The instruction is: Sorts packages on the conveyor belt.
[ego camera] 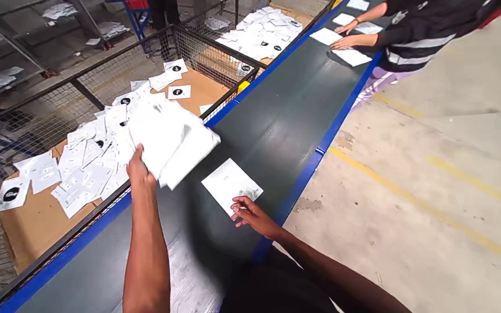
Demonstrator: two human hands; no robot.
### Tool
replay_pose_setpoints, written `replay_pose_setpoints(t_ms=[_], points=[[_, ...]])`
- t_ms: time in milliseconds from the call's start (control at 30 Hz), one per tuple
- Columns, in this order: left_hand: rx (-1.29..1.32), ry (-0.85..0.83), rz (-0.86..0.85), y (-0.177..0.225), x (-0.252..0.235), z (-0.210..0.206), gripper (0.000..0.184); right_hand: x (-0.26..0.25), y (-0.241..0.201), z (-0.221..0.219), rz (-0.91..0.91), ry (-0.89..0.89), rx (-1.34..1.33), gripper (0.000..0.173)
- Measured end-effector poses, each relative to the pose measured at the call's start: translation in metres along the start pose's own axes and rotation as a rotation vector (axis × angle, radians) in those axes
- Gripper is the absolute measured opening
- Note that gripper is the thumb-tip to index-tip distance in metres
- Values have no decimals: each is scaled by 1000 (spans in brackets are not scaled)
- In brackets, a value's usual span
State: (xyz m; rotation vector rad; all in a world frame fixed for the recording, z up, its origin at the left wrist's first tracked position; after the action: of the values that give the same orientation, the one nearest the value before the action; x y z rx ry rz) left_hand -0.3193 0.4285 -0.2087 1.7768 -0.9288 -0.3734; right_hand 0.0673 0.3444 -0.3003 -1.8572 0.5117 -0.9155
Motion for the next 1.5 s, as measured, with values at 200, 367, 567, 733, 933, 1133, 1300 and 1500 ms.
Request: replay_pose_setpoints(t_ms=[200, 367, 567, 733, 933, 1133, 1300, 1500], points=[[-106, 27, 188, 37, -109, -52, 108, -13, -13, -7, 127, 96, 200, 51], [-883, -169, -7, -49, 34, 24, 102, -11, 25, 7, 75, 147, 729, 65], [-1473, 126, 292, -140, 246, 172, 116, -27, 67, -20, -65, -91, 987, 67], [-1458, 250, 264, -147, 290, 179, 108, -38, 80, -91, -5, -376, 1049, 65], [-886, 103, 246, -136, 292, 188, 95, -33, 87, -121, 80, -450, 824, 58], [-409, -289, 383, -108, 315, 149, 52, 5, 70, -72, -352, -437, 453, 67], [-447, -142, 250, -108, 291, 163, 57, -14, 5, -77, -375, -655, 727, 44], [-100, 150, 169, -83, 285, 168, 48, -101, -136, -106, 115, -390, -67, 39]])
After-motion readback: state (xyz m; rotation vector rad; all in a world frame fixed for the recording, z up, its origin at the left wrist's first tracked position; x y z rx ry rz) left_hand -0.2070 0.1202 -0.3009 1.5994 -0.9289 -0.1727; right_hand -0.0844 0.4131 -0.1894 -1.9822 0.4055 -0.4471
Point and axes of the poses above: each hand's wrist, its own x-axis away from the middle knuckle, its own z-axis out of the back of the hand, y = z × x, the point moved 4 cm from there along -x, towards the middle knuckle, and after that the axes turned 4 degrees about -y, right-handed, at the moved point
